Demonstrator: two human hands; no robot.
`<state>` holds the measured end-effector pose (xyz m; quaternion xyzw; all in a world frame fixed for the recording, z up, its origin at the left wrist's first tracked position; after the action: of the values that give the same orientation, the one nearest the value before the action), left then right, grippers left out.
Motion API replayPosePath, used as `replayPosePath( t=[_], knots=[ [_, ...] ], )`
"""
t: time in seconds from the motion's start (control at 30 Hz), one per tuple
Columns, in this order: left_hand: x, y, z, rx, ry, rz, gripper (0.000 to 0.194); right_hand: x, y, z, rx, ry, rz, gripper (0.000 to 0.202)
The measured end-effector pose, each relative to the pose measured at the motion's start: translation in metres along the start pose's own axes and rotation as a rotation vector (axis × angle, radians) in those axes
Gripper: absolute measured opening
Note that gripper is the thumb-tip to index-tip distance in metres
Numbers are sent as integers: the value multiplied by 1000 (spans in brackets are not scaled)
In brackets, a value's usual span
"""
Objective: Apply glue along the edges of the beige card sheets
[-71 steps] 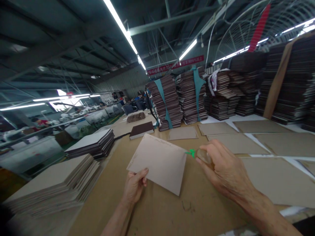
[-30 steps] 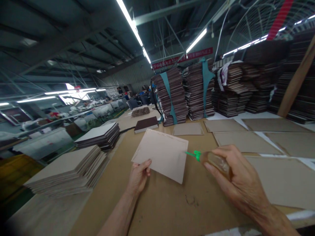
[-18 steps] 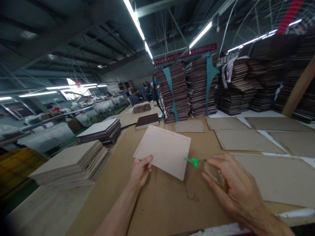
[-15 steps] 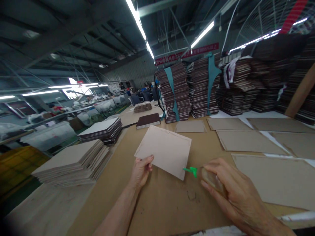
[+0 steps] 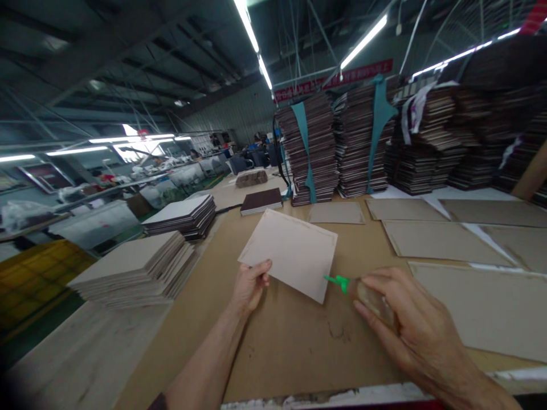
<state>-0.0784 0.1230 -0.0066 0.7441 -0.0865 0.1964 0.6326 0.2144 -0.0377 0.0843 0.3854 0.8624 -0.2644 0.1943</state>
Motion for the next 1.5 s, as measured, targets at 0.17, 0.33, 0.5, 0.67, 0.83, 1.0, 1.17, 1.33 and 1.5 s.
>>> replayPosePath(
  t=[0.17,0.33,0.5,0.67,0.83,1.0,1.17,1.33,1.5],
  knots=[
    [0,2,0,10,-6,10,49,9,5,9,32,-91,-88,20],
    [-2,0,-1,4,15,7,51,5,0,8,33,-81,-85,21],
    [-1,1,-1,9,5,13,55,3,-3,6,37,-106,-83,21],
    [-3,0,-1,2,20,3,52,-3,0,5,68,-53,-88,23],
    [-3,-1,-2,-2,20,0,52,3,1,8,64,-99,-108,22],
    [-3,-1,-2,-1,21,8,53,-3,3,7,72,-57,-88,24],
    [-2,1,-1,3,14,8,53,-5,3,2,87,-27,-103,23],
    [-2,-1,-1,-1,1,-1,53,-3,-2,1,53,-34,-87,22],
    [-3,-2,-2,-4,7,-2,52,-3,3,0,46,-45,-76,23]
  ],
)
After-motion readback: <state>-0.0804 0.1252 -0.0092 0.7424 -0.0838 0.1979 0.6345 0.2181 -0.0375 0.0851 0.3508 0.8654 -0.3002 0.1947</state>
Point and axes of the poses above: each hand's wrist, its own z-axis away from the middle knuckle, its own x-axis out of the palm, y = z × x, the point moved 10 cm from there along -z, towards the middle knuckle, and after that the axes turned 9 degrees about x, right-handed, at the moved point
